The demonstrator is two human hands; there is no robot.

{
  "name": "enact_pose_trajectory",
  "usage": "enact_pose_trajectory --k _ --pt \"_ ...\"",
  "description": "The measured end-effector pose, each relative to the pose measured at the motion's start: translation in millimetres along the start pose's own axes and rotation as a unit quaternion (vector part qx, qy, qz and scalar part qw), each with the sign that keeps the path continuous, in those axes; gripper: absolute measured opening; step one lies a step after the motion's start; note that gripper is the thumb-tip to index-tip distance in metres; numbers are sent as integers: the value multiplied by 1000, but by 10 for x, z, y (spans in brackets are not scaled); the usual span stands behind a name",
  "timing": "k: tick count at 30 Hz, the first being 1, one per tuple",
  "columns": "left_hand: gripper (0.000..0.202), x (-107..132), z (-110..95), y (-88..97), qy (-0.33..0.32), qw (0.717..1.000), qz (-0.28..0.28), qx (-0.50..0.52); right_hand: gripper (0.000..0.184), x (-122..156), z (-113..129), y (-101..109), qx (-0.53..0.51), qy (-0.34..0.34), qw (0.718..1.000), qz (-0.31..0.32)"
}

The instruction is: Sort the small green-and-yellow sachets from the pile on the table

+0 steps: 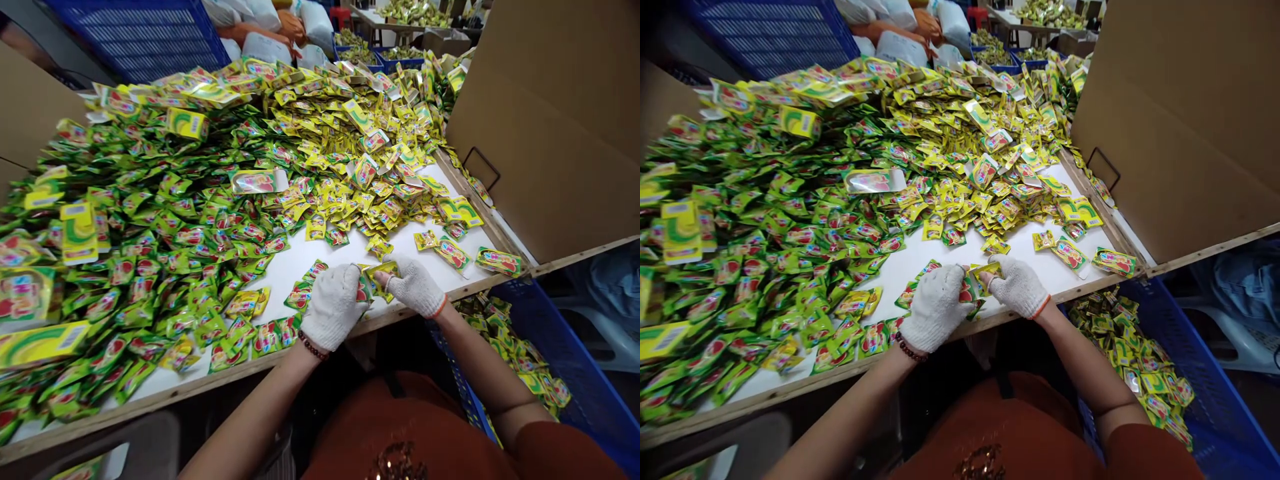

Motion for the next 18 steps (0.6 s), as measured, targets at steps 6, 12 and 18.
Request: enact_pose_trajectory --k 6,12,18 --pt "40 -40 -14 20 2 999 -28 19 33 -2 -2 -27 -153 -5 987 -48" --pt "38 -22 -8 -7 3 999 -38 38 28 11 -30 -29 -40 -11 999 -17" --pt "31 -54 -63 3 3 1000 -4 24 22 17 73 -125 102 54 993 -35"
Point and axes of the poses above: each hand's wrist, its own x-axis away from the middle knuckle, its own y-axis out of the back of the hand, z = x × y, the point moved 2 cm from there along -x, towards the middle knuckle, and after that the axes turned 9 degrees about -x, right-handed, at the moved point
